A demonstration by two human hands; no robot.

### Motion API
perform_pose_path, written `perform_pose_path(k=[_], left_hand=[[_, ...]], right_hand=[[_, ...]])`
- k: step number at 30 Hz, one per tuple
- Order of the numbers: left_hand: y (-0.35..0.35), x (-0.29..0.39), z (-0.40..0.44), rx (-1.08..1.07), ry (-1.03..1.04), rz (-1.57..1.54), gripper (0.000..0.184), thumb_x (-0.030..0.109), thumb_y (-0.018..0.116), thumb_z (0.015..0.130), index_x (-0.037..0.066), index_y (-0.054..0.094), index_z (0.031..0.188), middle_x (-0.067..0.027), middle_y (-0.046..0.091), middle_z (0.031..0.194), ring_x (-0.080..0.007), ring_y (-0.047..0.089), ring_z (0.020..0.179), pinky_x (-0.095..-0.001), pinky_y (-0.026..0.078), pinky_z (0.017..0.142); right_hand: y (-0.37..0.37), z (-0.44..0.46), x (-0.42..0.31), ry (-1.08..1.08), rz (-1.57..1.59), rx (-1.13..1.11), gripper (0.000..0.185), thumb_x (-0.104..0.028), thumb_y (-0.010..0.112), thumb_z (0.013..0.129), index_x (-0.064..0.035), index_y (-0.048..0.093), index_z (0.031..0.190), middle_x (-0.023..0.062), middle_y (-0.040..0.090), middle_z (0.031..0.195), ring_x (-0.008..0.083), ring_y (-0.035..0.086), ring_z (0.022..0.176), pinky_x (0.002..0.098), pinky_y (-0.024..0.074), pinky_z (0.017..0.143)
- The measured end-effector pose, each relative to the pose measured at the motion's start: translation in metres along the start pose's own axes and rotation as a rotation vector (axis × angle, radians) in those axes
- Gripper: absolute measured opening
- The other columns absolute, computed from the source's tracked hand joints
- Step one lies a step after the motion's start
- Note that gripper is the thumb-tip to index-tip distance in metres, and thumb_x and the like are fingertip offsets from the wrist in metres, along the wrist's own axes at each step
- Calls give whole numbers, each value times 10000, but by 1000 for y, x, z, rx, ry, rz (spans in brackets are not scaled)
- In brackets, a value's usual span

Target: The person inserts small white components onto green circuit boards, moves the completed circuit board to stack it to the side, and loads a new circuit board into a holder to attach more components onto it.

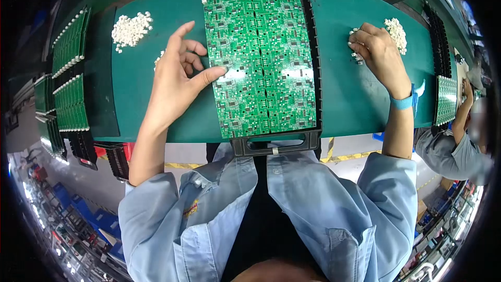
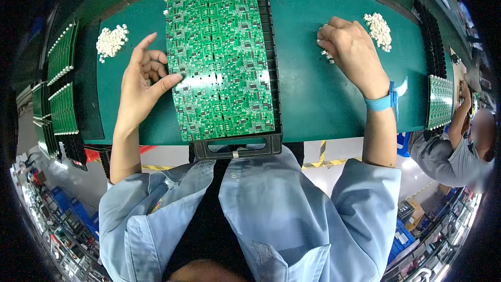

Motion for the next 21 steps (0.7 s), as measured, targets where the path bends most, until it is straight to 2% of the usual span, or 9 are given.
perform_pose_path(k=[2, 6, 11, 13, 14, 16, 17, 21], left_hand=[[1, -2, 1, -20, -8, -42, 735, -60, 708, 725, 12, 350, 1363, -52, 542, 909, -74, 468, 697, -183, 394, 619], [0, -6, 4, -47, 10, -149, 700, -16, 738, 735, -28, 373, 1332, -66, 554, 876, -89, 476, 666, -183, 403, 578], [-4, -1, 7, -36, 37, -45, 693, -31, 719, 749, -28, 359, 1341, -53, 553, 856, -86, 475, 664, -178, 397, 580], [-19, -1, 9, 116, 109, -118, 569, -6, 695, 780, -34, 439, 1287, -47, 561, 831, -83, 474, 666, -191, 401, 585], [-29, -1, 11, 130, 100, -110, 569, -6, 695, 780, -34, 439, 1287, -47, 561, 831, -83, 474, 666, -191, 401, 585], [-52, 1, 9, 241, 126, 89, 320, 3, 666, 793, -21, 599, 1105, -50, 579, 818, -98, 478, 644, -212, 409, 585], [-56, -1, 4, 252, 116, 94, 320, 3, 666, 793, -21, 599, 1105, -50, 579, 818, -98, 478, 644, -212, 409, 585], [-60, -4, -4, 110, 134, 464, 126, 17, 661, 773, -5, 673, 896, -57, 604, 816, -148, 510, 664, -259, 425, 617]], right_hand=[[-2, 1, 1, -15, -21, 8, 73, -8, 656, 767, -6, 599, 813, 74, 573, 743, 212, 511, 602, 307, 431, 570], [-4, 3, 4, 98, 200, -61, 50, -3, 640, 780, 1, 591, 793, 66, 582, 728, 183, 515, 604, 276, 428, 568], [2, 10, 14, 219, 458, -126, 75, 6, 645, 756, 0, 634, 830, 46, 608, 686, 147, 538, 579, 242, 402, 548], [-1, 12, 15, 251, 497, -107, 77, 4, 641, 770, 6, 635, 847, 50, 614, 707, 143, 547, 593, 233, 411, 558], [-4, 12, 16, 296, 531, -88, 81, 2, 637, 784, 12, 637, 865, 53, 620, 727, 139, 556, 607, 225, 420, 568], [-5, 12, 21, 389, 598, -56, 92, -2, 629, 812, 23, 640, 899, 60, 632, 769, 130, 574, 634, 207, 439, 589], [-2, 13, 24, 378, 606, -63, 92, -2, 629, 812, 23, 640, 899, 60, 632, 769, 130, 574, 634, 207, 439, 589], [7, 18, 44, 346, 884, 63, 122, -12, 599, 863, 35, 634, 969, 77, 639, 851, 138, 595, 661, 211, 482, 650]])
Point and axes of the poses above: each hand's wrist, its own z-axis towards the middle knuckle, its own y-axis out of the palm, x = y × z, the point moved 3 cm from there along z, towards the middle knuckle
